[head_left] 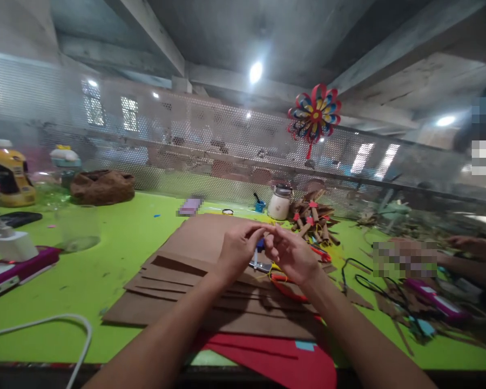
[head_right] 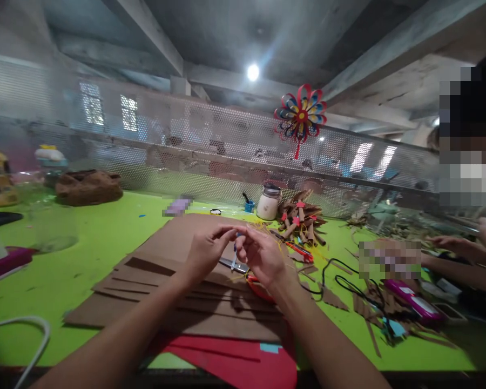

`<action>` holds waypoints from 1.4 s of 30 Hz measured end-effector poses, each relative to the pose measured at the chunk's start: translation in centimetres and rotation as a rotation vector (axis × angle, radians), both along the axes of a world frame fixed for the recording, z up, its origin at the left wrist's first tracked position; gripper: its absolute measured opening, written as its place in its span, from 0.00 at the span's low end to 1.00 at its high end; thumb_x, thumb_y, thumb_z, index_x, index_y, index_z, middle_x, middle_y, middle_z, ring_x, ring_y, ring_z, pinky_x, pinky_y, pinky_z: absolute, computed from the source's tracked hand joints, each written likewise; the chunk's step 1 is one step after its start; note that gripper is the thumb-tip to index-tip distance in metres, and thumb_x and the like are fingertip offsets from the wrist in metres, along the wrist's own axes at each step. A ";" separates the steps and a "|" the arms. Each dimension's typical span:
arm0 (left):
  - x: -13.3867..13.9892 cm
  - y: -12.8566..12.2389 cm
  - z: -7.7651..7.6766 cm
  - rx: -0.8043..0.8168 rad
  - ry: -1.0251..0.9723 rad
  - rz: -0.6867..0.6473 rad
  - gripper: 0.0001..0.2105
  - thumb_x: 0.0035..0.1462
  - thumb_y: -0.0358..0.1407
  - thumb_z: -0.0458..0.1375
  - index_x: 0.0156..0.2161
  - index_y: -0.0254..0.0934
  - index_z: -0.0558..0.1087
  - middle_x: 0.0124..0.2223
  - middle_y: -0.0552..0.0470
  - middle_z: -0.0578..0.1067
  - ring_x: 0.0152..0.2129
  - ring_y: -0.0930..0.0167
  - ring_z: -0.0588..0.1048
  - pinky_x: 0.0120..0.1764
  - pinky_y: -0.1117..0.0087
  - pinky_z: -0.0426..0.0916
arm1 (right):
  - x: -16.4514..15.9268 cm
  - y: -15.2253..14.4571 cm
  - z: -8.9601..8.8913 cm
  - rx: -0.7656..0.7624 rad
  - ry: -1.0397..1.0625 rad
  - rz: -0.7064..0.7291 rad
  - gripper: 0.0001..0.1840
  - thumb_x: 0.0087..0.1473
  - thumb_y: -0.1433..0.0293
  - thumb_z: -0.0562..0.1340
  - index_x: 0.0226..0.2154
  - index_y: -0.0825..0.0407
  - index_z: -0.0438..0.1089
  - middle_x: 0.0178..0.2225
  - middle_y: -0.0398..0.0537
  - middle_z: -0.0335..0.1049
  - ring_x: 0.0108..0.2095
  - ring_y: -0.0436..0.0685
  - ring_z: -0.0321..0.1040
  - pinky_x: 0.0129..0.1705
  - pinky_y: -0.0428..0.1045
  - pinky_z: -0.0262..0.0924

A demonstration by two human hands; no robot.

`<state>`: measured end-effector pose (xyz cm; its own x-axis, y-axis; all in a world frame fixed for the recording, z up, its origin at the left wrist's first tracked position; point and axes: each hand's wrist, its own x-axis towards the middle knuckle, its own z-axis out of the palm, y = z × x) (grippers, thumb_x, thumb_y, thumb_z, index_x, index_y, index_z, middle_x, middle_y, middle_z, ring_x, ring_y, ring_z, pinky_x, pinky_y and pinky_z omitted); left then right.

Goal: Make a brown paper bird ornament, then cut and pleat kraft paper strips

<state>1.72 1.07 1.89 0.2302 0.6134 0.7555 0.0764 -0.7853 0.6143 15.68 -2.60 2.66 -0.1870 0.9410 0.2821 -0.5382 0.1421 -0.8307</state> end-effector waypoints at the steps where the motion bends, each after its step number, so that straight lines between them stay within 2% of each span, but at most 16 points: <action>1: 0.0 0.2 -0.2 0.042 0.044 0.022 0.09 0.57 0.34 0.54 0.39 0.34 0.75 0.36 0.49 0.78 0.32 0.73 0.75 0.36 0.74 0.68 | 0.0 -0.2 -0.1 -0.028 0.014 -0.007 0.13 0.54 0.67 0.57 0.36 0.58 0.73 0.21 0.44 0.66 0.17 0.45 0.57 0.19 0.42 0.52; 6: -0.3 0.9 -0.8 0.214 0.266 0.040 0.10 0.59 0.33 0.51 0.41 0.37 0.74 0.31 0.51 0.77 0.26 0.75 0.74 0.30 0.75 0.66 | 0.1 -0.6 -0.3 -0.181 0.065 -0.053 0.15 0.53 0.63 0.59 0.31 0.59 0.73 0.17 0.44 0.65 0.15 0.45 0.56 0.17 0.41 0.51; 10: -0.6 1.1 -0.8 0.271 0.320 0.080 0.10 0.60 0.31 0.50 0.39 0.36 0.74 0.28 0.52 0.76 0.25 0.75 0.73 0.30 0.76 0.65 | -0.1 -0.8 -0.3 -0.205 0.103 -0.086 0.16 0.54 0.63 0.59 0.32 0.60 0.73 0.17 0.45 0.66 0.15 0.45 0.56 0.18 0.41 0.52; 18: -0.6 1.0 -0.8 0.223 0.324 -0.006 0.11 0.60 0.30 0.48 0.42 0.37 0.72 0.31 0.53 0.75 0.27 0.75 0.72 0.32 0.76 0.64 | -0.5 -1.2 -0.2 -0.164 0.165 -0.092 0.17 0.52 0.62 0.60 0.33 0.61 0.73 0.19 0.46 0.67 0.16 0.45 0.58 0.19 0.42 0.54; 21: -0.3 0.8 -1.0 0.170 0.298 0.060 0.10 0.59 0.30 0.48 0.40 0.36 0.72 0.28 0.53 0.73 0.26 0.75 0.71 0.31 0.76 0.63 | -0.6 -1.1 -0.4 -0.143 0.161 -0.079 0.19 0.53 0.60 0.59 0.35 0.60 0.73 0.19 0.46 0.68 0.16 0.46 0.58 0.20 0.43 0.55; 26: 0.2 0.5 -1.2 0.008 0.322 0.245 0.11 0.61 0.35 0.45 0.38 0.36 0.70 0.24 0.54 0.71 0.20 0.74 0.69 0.23 0.75 0.57 | -1.5 -1.4 -0.8 -0.104 0.092 -0.091 0.20 0.53 0.58 0.58 0.37 0.57 0.72 0.20 0.46 0.67 0.17 0.46 0.58 0.18 0.42 0.52; 31: 0.4 0.6 -1.2 -0.031 0.377 0.342 0.12 0.61 0.36 0.45 0.34 0.36 0.70 0.21 0.55 0.68 0.16 0.74 0.65 0.22 0.74 0.51 | -1.8 -1.1 -1.5 -0.078 0.052 -0.097 0.20 0.52 0.58 0.58 0.40 0.56 0.71 0.19 0.45 0.67 0.17 0.47 0.59 0.19 0.43 0.52; 39: -0.1 1.4 -1.5 -0.062 0.323 0.244 0.12 0.57 0.36 0.48 0.26 0.35 0.68 0.18 0.58 0.63 0.17 0.76 0.60 0.22 0.76 0.50 | -1.5 -0.7 -2.0 -0.082 0.016 -0.082 0.21 0.53 0.57 0.58 0.41 0.57 0.70 0.19 0.44 0.67 0.16 0.47 0.59 0.19 0.43 0.52; 42: 0.0 1.3 -1.2 -0.121 0.253 0.204 0.12 0.55 0.36 0.49 0.25 0.35 0.68 0.17 0.59 0.62 0.16 0.77 0.60 0.22 0.76 0.51 | -1.5 -0.8 -1.8 -0.068 0.003 -0.080 0.21 0.53 0.57 0.58 0.40 0.56 0.70 0.19 0.44 0.67 0.17 0.46 0.59 0.20 0.43 0.53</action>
<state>1.70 2.35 0.67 0.2642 0.7480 0.6088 0.3861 -0.6605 0.6440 14.17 -3.39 0.81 -0.1100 0.9699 0.2171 -0.5302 0.1275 -0.8383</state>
